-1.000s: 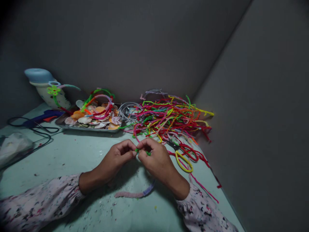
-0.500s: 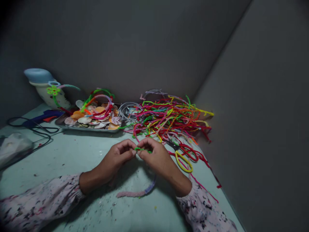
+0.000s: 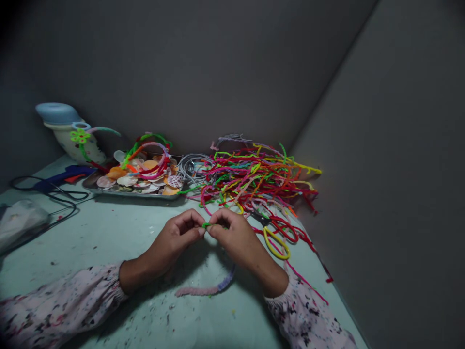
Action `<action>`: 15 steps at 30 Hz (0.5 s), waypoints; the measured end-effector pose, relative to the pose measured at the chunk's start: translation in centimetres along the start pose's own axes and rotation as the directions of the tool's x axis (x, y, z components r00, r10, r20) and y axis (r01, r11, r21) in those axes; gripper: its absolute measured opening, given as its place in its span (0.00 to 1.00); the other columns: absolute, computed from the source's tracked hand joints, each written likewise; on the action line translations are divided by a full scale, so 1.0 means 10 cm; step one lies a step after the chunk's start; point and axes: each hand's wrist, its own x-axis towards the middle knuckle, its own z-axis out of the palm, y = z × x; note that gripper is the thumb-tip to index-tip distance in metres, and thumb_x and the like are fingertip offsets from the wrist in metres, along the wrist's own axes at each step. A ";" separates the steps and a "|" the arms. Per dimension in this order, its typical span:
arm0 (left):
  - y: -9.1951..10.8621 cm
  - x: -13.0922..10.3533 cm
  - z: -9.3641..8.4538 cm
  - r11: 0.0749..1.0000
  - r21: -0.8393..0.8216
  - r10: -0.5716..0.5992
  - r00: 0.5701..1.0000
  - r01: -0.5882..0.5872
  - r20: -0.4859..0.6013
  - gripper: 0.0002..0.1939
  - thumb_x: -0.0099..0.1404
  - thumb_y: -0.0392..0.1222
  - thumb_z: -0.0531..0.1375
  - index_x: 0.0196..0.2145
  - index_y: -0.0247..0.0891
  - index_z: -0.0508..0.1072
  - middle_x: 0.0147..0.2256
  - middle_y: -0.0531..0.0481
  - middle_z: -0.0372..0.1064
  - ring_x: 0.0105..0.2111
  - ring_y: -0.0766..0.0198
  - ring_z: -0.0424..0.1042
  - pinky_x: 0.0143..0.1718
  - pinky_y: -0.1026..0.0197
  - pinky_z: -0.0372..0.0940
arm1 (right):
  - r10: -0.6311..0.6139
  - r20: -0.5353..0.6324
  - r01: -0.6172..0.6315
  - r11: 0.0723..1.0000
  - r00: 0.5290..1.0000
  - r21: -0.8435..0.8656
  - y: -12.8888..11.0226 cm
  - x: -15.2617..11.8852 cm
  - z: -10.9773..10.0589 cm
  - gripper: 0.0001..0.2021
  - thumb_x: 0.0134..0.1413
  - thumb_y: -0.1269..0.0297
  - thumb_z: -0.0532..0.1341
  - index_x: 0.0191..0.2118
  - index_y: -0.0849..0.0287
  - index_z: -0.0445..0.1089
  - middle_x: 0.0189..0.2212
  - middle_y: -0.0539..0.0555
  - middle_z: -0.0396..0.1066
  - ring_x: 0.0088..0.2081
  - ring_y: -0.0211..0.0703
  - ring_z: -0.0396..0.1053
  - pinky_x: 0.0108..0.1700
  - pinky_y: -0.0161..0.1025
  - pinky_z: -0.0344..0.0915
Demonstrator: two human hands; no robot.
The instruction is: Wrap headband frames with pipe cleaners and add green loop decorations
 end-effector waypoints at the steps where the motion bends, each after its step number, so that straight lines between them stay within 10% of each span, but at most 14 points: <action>1: 0.00 0.00 0.00 1.000 0.008 0.004 1.000 -0.004 0.003 0.05 0.57 0.39 0.60 0.30 0.36 0.67 0.26 0.54 0.61 0.28 0.67 0.58 0.31 0.63 0.53 | 0.003 -0.004 -0.003 1.000 1.000 -0.007 0.00 0.00 0.00 0.03 0.45 0.67 0.58 0.30 0.58 0.66 0.24 0.46 0.63 0.27 0.36 0.59 0.30 0.34 0.55; 15: -0.01 0.00 -0.01 1.000 0.001 -0.013 1.000 0.013 0.017 0.05 0.59 0.40 0.60 0.30 0.36 0.68 0.24 0.56 0.58 0.25 0.69 0.55 0.28 0.64 0.51 | -0.020 0.008 0.020 0.999 1.000 -0.046 -0.05 -0.02 0.01 0.04 0.47 0.66 0.58 0.31 0.58 0.66 0.27 0.47 0.64 0.31 0.39 0.61 0.34 0.35 0.57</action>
